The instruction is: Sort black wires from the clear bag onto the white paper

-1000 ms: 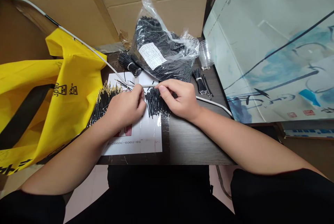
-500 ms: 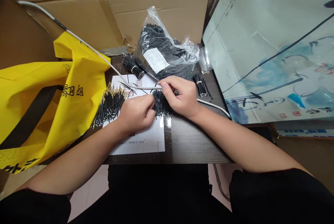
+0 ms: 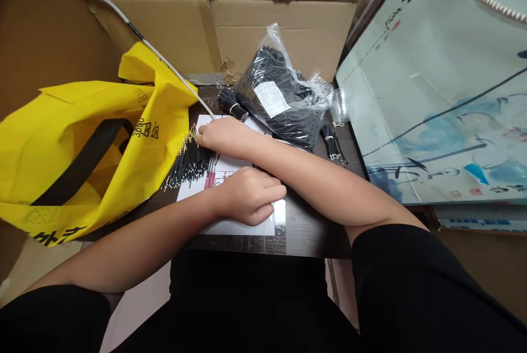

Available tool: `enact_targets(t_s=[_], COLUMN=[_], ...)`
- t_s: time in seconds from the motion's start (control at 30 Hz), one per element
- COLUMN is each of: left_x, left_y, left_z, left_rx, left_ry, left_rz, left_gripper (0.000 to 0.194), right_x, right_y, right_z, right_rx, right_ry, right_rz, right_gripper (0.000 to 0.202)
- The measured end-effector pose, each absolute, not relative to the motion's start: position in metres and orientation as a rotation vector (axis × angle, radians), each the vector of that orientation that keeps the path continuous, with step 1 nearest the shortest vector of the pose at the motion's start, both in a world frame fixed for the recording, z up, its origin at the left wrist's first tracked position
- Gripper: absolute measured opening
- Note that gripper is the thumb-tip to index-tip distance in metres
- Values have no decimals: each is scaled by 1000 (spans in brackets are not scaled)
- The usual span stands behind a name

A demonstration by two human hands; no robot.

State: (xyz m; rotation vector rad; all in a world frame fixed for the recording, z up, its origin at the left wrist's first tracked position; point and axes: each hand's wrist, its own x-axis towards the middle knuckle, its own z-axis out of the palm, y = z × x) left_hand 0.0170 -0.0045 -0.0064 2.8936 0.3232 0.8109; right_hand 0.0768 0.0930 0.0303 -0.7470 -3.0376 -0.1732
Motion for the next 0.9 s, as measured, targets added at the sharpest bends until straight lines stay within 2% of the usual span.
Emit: enact_targets(t_s=[0.27,0.37,0.53,0.63,0.8,0.9], left_x=[15,12,1,-1,1,1], left_y=[-4,1,21,33,41,41], left_z=[-8,-6,-1,-5,-18,-20], left_rx=[2895,2901,2555,2402,2228,2181], left_ry=[418,550,1133,1305,1214,1216], left_rz=[835,1098,1600,1550,1299,1276], left_gripper=[7,8,13,17,23,27], right_x=[96,119,169,184,189,202], right_y=[93,88,76,74,85,90], right_z=[41,62,102,110,100,103], right_rx=[-872,-1077,-1271,-1273,-1238,-1215], right_ry=[-2917,-2817,-2764,-2759,-2755,-2769], right_rz=[-114,-36,231,348,403,541], right_gripper=[22,23,18,13,8,10])
